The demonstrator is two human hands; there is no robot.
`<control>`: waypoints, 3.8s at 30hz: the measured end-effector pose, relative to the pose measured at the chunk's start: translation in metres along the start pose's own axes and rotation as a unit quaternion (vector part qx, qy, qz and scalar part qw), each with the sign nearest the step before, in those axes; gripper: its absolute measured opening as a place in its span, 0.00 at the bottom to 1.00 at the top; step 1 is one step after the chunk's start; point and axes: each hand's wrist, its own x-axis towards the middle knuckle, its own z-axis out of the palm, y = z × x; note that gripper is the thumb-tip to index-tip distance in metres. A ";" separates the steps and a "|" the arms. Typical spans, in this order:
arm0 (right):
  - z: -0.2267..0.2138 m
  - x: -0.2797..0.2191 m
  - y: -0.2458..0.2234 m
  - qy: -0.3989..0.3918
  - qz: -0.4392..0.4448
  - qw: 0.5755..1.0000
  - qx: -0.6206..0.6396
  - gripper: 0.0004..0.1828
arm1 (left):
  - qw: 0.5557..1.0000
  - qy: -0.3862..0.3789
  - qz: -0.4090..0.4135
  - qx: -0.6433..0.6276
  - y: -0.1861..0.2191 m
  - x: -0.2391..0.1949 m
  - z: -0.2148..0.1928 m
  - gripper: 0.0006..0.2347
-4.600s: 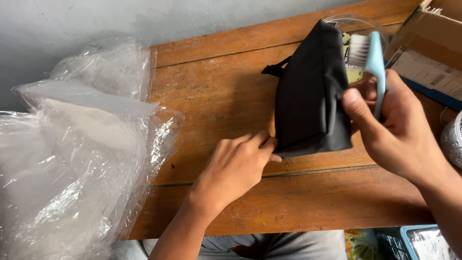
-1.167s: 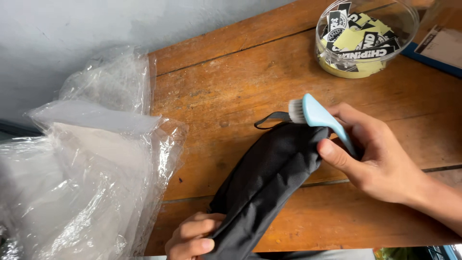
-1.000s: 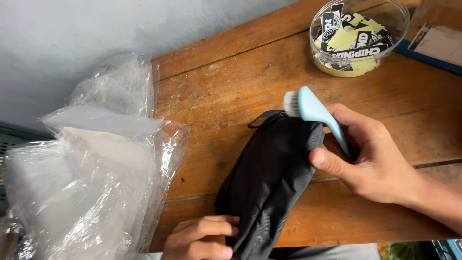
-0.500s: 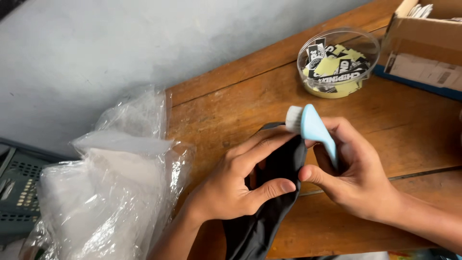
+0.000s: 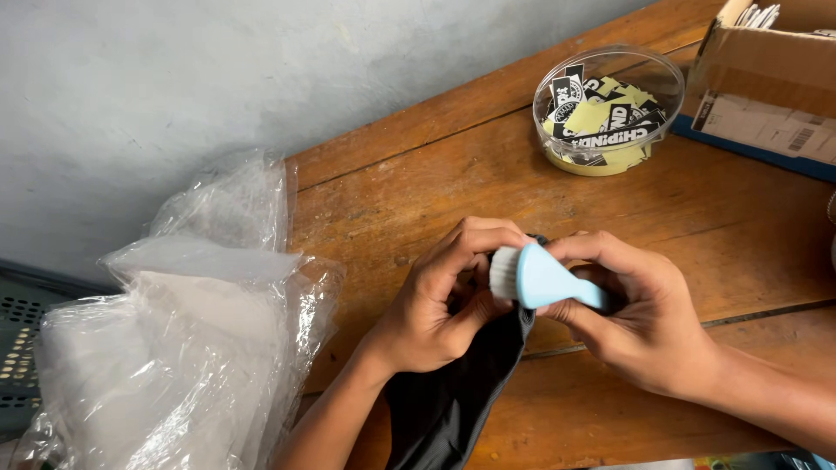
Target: The person uses a light blue brush to scrub the exterior of a black shoulder bag, focusing on the printed label and seams. The person then attaches a black strap to the bag's metal D-rings and zips the bag closed.
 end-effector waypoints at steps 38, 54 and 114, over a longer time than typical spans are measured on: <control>-0.001 0.013 -0.025 -0.053 0.208 0.976 0.040 0.16 | 0.985 0.111 -0.065 0.115 0.011 -0.017 -0.007 0.09; -0.002 -0.004 -0.040 -0.101 0.027 0.994 0.028 0.20 | 0.966 0.069 -0.217 0.120 0.060 -0.013 0.001 0.14; 0.002 0.008 -0.036 -0.036 0.044 0.998 0.022 0.19 | 0.972 0.040 -0.230 -0.004 0.045 0.011 0.006 0.08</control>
